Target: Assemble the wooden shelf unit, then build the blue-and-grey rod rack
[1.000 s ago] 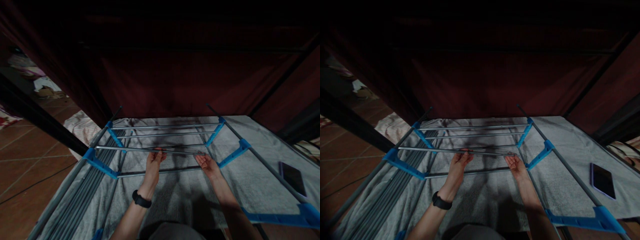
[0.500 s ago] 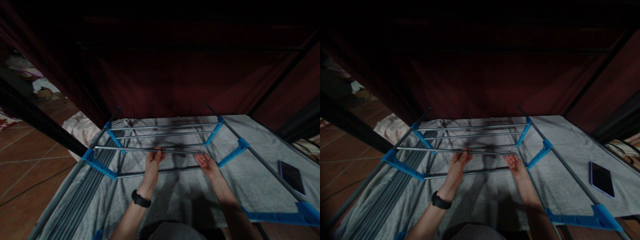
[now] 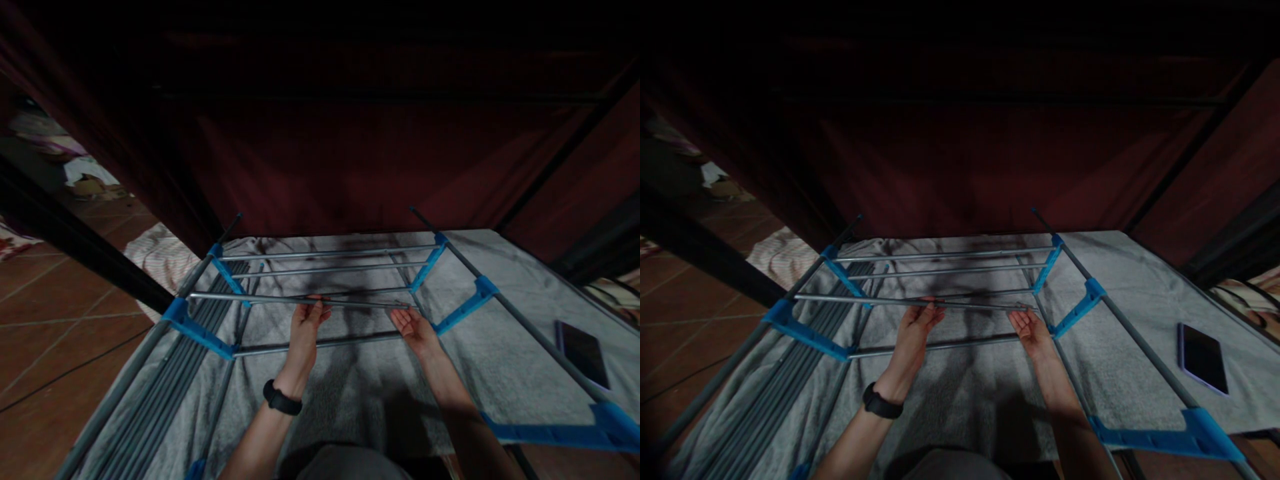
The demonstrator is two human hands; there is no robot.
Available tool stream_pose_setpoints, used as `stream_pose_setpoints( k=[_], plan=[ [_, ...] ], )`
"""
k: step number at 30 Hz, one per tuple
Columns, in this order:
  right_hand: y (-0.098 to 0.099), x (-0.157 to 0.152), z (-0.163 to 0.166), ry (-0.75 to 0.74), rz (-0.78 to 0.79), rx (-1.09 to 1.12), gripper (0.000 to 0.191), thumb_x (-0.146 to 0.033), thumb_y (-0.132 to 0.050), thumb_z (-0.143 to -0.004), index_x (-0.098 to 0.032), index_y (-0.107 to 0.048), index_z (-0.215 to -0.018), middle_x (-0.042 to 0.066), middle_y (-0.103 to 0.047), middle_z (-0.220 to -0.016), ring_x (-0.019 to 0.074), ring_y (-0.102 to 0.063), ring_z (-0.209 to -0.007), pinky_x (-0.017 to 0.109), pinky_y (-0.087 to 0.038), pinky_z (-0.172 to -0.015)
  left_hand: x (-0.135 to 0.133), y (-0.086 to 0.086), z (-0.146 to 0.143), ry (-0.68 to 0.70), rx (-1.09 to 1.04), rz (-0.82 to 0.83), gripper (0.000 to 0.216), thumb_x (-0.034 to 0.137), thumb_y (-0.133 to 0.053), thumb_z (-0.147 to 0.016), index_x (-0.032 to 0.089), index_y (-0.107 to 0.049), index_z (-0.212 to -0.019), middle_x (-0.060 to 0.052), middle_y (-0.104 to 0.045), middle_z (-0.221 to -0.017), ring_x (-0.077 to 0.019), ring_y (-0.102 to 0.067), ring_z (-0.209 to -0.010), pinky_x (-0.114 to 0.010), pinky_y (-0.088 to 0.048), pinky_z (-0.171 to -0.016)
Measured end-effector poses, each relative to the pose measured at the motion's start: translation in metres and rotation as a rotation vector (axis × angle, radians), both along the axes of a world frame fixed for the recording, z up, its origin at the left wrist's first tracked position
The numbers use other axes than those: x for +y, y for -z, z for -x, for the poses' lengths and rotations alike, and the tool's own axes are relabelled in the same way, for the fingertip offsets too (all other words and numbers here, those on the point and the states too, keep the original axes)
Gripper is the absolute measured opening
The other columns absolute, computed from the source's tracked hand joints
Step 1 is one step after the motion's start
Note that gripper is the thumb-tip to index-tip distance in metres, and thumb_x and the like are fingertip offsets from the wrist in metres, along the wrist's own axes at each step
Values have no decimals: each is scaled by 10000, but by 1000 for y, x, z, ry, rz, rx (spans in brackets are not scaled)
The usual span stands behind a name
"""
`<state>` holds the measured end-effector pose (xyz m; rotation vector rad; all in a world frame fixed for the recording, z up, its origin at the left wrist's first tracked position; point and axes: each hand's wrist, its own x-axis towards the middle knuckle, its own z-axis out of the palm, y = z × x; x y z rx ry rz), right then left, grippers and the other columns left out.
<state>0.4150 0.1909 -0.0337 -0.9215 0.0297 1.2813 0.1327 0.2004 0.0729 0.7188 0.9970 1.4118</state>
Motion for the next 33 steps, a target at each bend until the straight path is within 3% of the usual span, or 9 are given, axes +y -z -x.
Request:
stream_pose_setpoints(
  k=[8, 15, 19, 23, 33],
  plan=[
    [-5, -3, 3, -2, -15, 15, 101, -111, -567, -875, -210, -575, -860, 51, -721, -779, 183, -723, -802, 349, -626, -839, 0, -1, -2, 0, 11, -43, 355, 391, -792, -711, 182, -646, -958, -27, -685, -957, -163, -666, -837, -375, -543, -836],
    [-10, -13, 6, -2, -59, -10, 103, -125, -588, -817, -204, -624, -873, 74, -744, -892, 196, -734, -895, 347, -616, -885, -2, -8, -15, 64, -35, -118, 330, 410, -712, -822, 199, -599, -1049, -63, -710, -1042, -186, -678, -974, -406, -529, -931],
    [-12, -21, 5, -122, -143, -69, 195, -134, -688, -737, -172, -661, -927, 102, -758, -968, 233, -738, -938, 384, -605, -910, 0, -15, -16, 55, -1, -247, 308, 412, -654, -880, 212, -563, -1096, -63, -710, -1037, -209, -680, -1032, -417, -524, -951],
    [-6, -18, 6, -229, -144, -105, 205, -145, -713, -704, -146, -674, -906, 124, -763, -935, 244, -742, -901, 377, -616, -868, 6, -31, -8, -3, 110, -391, 303, 404, -614, -914, 238, -535, -1156, -38, -698, -979, -197, -676, -1004, -370, -540, -897],
    [4, -10, 9, -181, -44, -111, 145, -89, -637, -748, -170, -689, -856, 86, -766, -866, 187, -743, -823, 311, -620, -827, 16, -87, 8, -110, 421, -629, 458, 447, -542, -956, 232, -463, -1353, -30, -671, -897, -192, -665, -886, -383, -512, -905]
  ],
)
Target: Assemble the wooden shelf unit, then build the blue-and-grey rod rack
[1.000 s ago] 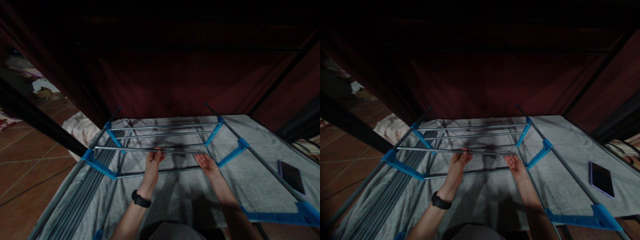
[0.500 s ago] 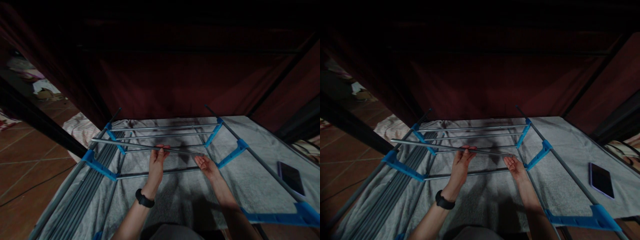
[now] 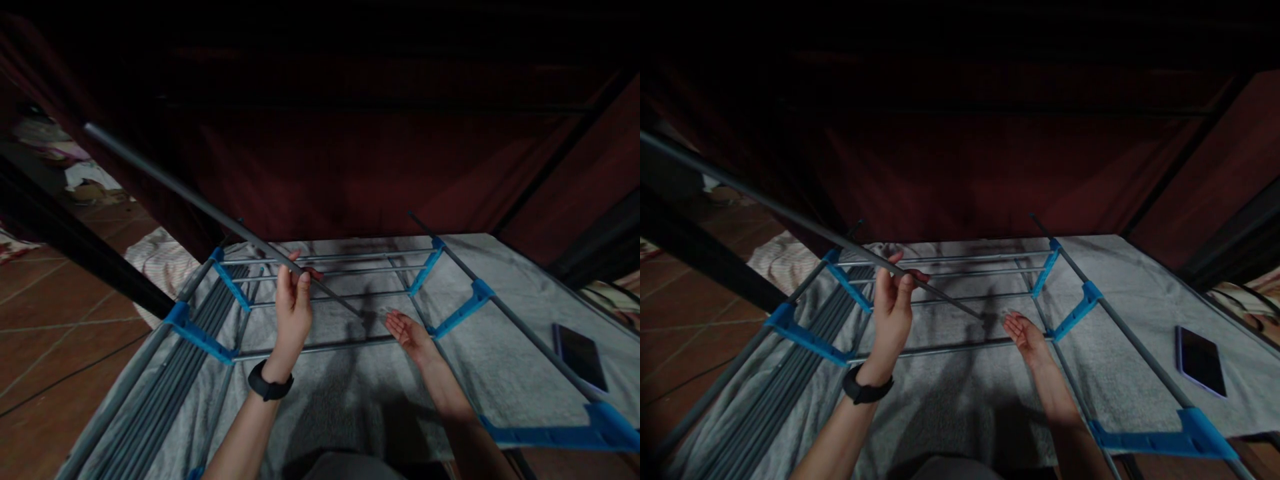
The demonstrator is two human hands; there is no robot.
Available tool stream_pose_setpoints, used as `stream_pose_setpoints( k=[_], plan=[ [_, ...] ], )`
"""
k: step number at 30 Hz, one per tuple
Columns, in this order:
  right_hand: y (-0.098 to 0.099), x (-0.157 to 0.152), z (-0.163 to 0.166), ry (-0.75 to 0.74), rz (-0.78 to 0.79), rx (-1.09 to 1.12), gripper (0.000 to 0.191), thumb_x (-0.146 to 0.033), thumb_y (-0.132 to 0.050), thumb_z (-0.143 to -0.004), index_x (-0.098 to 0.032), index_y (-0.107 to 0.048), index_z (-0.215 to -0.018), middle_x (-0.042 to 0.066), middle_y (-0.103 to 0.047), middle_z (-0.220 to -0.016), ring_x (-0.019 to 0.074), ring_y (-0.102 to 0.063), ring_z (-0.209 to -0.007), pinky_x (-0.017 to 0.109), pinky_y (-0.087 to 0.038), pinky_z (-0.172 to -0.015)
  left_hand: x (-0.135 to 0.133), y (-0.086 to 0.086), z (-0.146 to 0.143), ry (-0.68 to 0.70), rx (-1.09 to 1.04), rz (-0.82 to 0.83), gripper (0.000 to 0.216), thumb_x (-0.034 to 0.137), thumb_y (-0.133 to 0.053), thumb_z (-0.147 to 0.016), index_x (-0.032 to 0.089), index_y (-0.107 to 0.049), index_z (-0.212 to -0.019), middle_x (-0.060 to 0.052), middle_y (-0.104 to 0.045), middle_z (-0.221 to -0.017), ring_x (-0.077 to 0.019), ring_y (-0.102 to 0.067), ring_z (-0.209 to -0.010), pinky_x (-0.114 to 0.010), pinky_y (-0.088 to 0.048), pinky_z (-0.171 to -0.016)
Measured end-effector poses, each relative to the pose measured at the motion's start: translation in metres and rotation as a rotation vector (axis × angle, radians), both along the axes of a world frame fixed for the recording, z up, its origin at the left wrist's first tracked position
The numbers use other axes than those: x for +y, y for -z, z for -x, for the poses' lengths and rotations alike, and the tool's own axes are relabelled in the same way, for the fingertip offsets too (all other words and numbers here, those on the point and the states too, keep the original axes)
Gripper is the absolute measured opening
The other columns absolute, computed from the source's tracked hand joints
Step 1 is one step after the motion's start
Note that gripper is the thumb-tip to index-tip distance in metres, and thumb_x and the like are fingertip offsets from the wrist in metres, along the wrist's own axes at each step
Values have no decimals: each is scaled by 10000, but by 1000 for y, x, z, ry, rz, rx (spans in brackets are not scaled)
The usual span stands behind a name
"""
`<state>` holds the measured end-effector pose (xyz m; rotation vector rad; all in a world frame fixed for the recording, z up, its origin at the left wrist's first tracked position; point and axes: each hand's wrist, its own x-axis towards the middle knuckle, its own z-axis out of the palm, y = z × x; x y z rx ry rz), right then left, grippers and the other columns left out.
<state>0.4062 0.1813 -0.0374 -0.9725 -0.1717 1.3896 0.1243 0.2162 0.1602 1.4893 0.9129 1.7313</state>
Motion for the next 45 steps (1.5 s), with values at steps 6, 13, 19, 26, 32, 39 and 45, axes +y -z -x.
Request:
stream_pose_setpoints(
  k=[6, 13, 19, 26, 32, 39, 45],
  plan=[
    [-1, -5, 0, 0, -67, 12, 194, -93, -618, -734, -194, -691, -881, 54, -776, -911, 192, -743, -880, 335, -614, -858, -3, -15, -7, 19, 49, -38, 398, 416, -558, -951, 232, -574, -1304, -37, -676, -919, -180, -638, -848, -343, -497, -870],
    [-6, -1, -2, 10, 30, 11, 202, -63, -670, -703, -207, -680, -845, 50, -772, -855, 199, -746, -819, 328, -621, -847, -13, -27, -29, 142, 72, -64, 387, 339, -587, -934, 253, -625, -1309, -61, -689, -1057, -208, -630, -863, -355, -498, -871],
    [4, 1, -7, 21, 67, -7, 195, -73, -648, -709, -208, -683, -846, 38, -765, -864, 181, -741, -831, 320, -610, -885, -14, -15, -35, 192, 647, -245, 469, 223, -379, -1000, 306, -488, -1449, -74, -641, -1098, -238, -595, -1020, -376, -475, -922],
    [7, 0, -8, -9, 46, -28, 215, -64, -639, -720, -207, -687, -873, 23, -760, -890, 162, -737, -834, 314, -605, -906, -12, 43, -28, 115, 1175, -232, 612, 62, -362, -934, 302, -390, -1497, -57, -584, -1022, -206, -560, -933, -368, -480, -894],
    [9, 0, -7, -1, 36, -28, 225, -61, -635, -717, -240, -683, -845, 4, -758, -841, 167, -739, -796, 299, -612, -894, -13, 83, -21, 95, 1357, -229, 673, 13, -396, -892, 311, -377, -1495, -68, -586, -1115, -227, -569, -1040, -409, -453, -978],
    [3, -7, -1, -10, -25, -39, 211, -74, -675, -698, -224, -666, -846, 34, -765, -868, 202, -740, -853, 381, -582, -949, -13, 100, -15, 123, 1436, -195, 683, -6, -411, -877, 308, -393, -1484, -70, -607, -1134, -214, -587, -1048, -402, -452, -996],
    [-9, -14, 5, -76, -80, -81, 238, -127, -751, -658, -211, -669, -865, 51, -769, -866, 211, -736, -859, 417, -542, -975, -12, 114, -13, 118, 1462, -176, 709, -31, -393, -862, 310, -395, -1484, -74, -617, -1162, -220, -595, -1083, -420, -450, -1014]
  ],
)
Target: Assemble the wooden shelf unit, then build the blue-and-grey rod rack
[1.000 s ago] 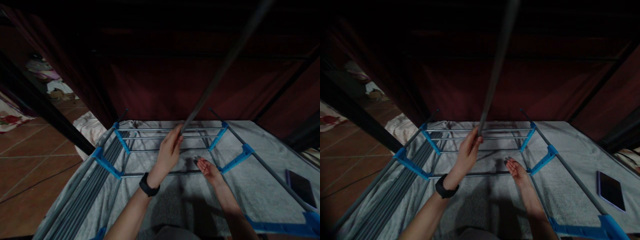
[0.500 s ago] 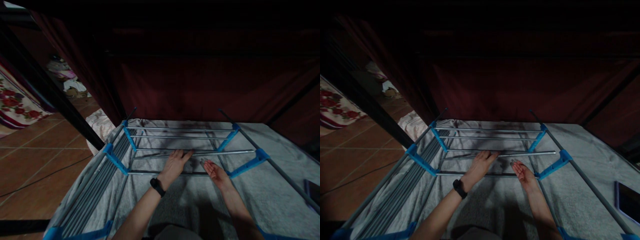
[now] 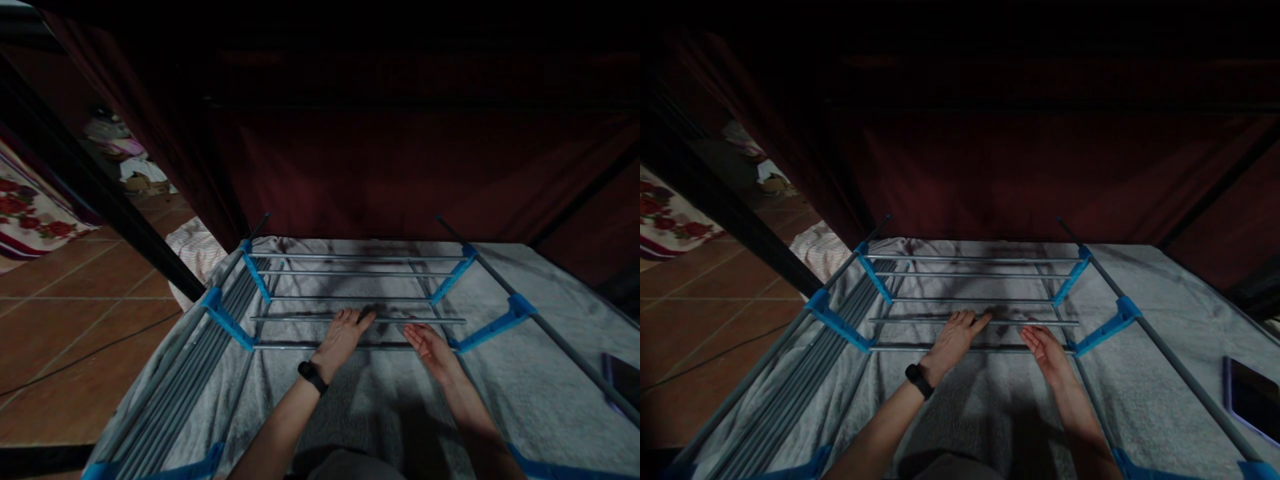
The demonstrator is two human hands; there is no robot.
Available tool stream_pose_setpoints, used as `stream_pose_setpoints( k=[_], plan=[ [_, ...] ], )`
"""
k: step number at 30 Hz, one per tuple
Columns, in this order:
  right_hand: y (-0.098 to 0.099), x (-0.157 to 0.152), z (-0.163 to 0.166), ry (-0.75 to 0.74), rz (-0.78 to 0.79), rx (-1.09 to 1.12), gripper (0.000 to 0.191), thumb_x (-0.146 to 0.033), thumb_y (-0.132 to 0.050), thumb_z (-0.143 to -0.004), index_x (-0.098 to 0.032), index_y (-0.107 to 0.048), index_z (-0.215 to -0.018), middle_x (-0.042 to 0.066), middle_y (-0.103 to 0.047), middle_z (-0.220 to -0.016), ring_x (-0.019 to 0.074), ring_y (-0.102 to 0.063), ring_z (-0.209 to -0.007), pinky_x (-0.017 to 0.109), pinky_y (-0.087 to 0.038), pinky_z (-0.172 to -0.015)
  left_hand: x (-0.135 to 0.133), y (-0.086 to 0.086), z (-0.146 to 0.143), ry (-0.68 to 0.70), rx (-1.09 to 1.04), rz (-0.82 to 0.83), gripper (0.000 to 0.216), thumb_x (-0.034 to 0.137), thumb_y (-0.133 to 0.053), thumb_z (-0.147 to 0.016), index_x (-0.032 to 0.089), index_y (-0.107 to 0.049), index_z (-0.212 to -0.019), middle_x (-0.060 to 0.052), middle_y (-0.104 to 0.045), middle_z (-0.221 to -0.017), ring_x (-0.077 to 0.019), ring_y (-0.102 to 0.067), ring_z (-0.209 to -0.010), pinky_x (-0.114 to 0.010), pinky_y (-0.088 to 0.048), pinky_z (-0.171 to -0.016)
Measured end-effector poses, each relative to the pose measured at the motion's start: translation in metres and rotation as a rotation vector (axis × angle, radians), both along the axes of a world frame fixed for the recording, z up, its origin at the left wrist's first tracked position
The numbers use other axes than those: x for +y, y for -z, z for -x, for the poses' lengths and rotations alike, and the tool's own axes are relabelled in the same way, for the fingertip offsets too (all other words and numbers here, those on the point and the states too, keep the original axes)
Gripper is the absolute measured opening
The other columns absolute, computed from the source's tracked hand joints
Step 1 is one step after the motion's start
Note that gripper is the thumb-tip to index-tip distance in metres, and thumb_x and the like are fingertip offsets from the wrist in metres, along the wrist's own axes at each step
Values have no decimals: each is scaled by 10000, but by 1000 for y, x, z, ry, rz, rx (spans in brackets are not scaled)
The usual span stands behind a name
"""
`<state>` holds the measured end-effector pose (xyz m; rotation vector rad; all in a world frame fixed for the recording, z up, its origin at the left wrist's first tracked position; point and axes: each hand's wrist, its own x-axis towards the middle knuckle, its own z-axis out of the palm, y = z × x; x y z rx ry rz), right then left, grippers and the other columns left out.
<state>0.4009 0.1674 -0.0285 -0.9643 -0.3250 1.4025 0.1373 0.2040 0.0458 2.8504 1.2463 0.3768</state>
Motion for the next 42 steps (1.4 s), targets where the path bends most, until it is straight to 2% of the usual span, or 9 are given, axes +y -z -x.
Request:
stream_pose_setpoints(
  k=[4, 11, 16, 24, 30, 36, 42],
  plan=[
    [-3, -1, 1, -11, -26, -25, 225, -120, -728, -665, -230, -666, -851, 33, -771, -860, 208, -734, -842, 438, -539, -964, 1, 7, 1, 0, 18, 8, 721, -39, -383, -860, 313, -391, -1489, -80, -625, -1179, -221, -607, -1082, -429, -457, -1014],
    [-10, -3, 4, 10, -9, 82, 325, -73, -724, -657, -227, -674, -938, 40, -769, -953, 207, -732, -880, 449, -506, -1012, 2, 18, 1, -13, 43, 29, 752, -45, -398, -845, 322, -370, -1501, -88, -626, -1232, -227, -603, -1136, -463, -433, -1053],
    [-6, -4, 3, 44, -49, 60, 249, -129, -758, -673, -219, -700, -898, 39, -767, -962, 213, -720, -898, 445, -544, -962, 3, 26, 2, -29, 45, 42, 742, -57, -413, -843, 315, -395, -1485, -101, -611, -1270, -235, -594, -1175, -457, -436, -1058],
    [5, 1, 2, 131, -8, 55, 168, -136, -784, -687, -210, -689, -804, 22, -767, -915, 185, -727, -860, 373, -604, -882, 4, 39, 5, -29, 92, -20, 745, -67, -391, -828, 287, -371, -1483, -83, -616, -1255, -223, -582, -1197, -443, -449, -1049],
    [7, 8, -3, 136, 11, 57, 178, -103, -729, -706, -207, -692, -845, 19, -767, -909, 180, -732, -858, 360, -615, -876, 8, 47, 14, -65, 126, -60, 721, -83, -365, -813, 262, -415, -1444, -77, -620, -1228, -204, -588, -1170, -422, -450, -1034],
    [14, 23, -16, 244, 84, 57, 123, -75, -639, -777, -193, -660, -808, 13, -745, -838, 144, -730, -791, 292, -631, -795, 9, 46, 24, -85, 160, -60, 627, -41, -391, -857, 233, -459, -1417, -98, -602, -1260, -216, -591, -1125, -407, -454, -1000],
    [15, 37, -31, 322, 208, 60, 234, -57, -485, -882, -211, -624, -774, -19, -720, -741, 103, -706, -689, 276, -634, -709, 12, 46, 33, -124, 180, -49, 560, -16, -394, -882, 235, -511, -1369, -96, -613, -1242, -218, -583, -1118, -403, -437, -997]
  ],
)
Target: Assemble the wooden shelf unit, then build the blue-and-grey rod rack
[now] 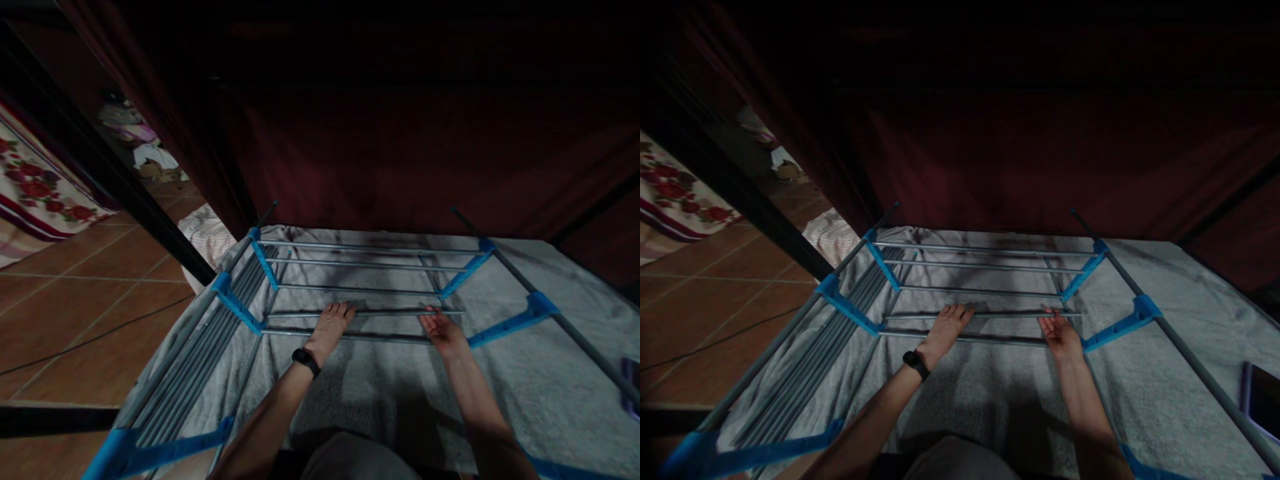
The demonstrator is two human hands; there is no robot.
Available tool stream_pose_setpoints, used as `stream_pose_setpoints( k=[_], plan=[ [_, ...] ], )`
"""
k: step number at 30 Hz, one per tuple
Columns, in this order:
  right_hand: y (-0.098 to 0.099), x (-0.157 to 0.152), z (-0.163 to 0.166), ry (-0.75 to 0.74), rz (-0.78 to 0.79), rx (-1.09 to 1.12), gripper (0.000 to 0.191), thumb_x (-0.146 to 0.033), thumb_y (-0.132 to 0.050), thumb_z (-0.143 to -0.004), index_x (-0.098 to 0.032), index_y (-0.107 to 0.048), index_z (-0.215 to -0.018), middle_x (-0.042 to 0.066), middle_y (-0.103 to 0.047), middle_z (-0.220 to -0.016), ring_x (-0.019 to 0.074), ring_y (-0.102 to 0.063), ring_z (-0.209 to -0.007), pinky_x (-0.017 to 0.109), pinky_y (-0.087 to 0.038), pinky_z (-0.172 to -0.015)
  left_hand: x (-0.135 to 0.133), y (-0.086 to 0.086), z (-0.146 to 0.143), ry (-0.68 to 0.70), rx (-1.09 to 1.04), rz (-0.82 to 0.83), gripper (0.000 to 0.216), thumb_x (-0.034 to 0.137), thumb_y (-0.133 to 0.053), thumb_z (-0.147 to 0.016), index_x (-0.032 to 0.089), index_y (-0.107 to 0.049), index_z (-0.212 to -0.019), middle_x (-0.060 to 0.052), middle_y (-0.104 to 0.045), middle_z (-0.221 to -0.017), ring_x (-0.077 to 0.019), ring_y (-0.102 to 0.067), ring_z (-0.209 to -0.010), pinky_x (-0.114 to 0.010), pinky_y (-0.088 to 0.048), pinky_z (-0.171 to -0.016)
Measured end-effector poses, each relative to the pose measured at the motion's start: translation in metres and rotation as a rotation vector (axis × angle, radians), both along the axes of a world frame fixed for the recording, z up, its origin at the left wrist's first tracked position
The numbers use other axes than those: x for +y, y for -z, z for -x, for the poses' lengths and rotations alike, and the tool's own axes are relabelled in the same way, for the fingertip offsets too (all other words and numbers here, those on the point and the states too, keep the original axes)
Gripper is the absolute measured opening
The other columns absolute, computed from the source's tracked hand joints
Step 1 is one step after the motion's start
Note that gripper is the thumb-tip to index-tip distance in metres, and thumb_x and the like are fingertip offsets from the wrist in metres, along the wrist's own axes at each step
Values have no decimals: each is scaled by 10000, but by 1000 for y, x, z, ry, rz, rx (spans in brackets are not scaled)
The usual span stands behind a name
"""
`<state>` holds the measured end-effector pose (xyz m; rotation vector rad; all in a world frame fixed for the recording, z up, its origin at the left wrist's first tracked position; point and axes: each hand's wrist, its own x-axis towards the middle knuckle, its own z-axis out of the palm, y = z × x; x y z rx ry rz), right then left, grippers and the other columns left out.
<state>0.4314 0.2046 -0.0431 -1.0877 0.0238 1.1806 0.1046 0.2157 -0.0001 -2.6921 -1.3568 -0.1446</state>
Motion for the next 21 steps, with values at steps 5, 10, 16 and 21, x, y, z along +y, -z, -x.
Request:
stream_pose_setpoints(
  k=[5, 10, 16, 21],
  plan=[
    [-1, 9, -7, 40, 23, 9, 232, -54, -470, -887, -194, -612, -768, -5, -709, -724, 107, -704, -661, 261, -623, -668, 2, -1, 10, -64, 10, 16, 497, 11, -379, -902, 201, -548, -1329, -116, -639, -1160, -230, -595, -1058, -404, -442, -953],
    [-4, 12, -13, 97, 76, 44, 231, -55, -459, -880, -197, -604, -770, -19, -687, -676, 102, -687, -600, 251, -608, -645, 6, -4, 35, -215, -54, 37, 496, 3, -354, -894, 187, -611, -1275, -126, -657, -1137, -235, -591, -1032, -404, -411, -967],
    [-8, 9, -16, 65, 62, 72, 195, -52, -515, -835, -195, -586, -724, -24, -670, -627, 112, -644, -515, 283, -605, -611, 4, -3, 68, -450, -173, -13, 389, 108, -432, -902, 172, -670, -1204, -155, -664, -1117, -295, -577, -1068, -483, -362, -1020],
    [-4, 9, -14, 92, 53, 62, 232, -49, -470, -856, -201, -585, -723, -19, -685, -654, 112, -672, -560, 266, -602, -611, 4, 5, 87, -650, -430, -66, 303, 149, -504, -861, 162, -706, -1086, -156, -645, -1128, -329, -552, -1119, -543, -324, -1065]
  ],
)
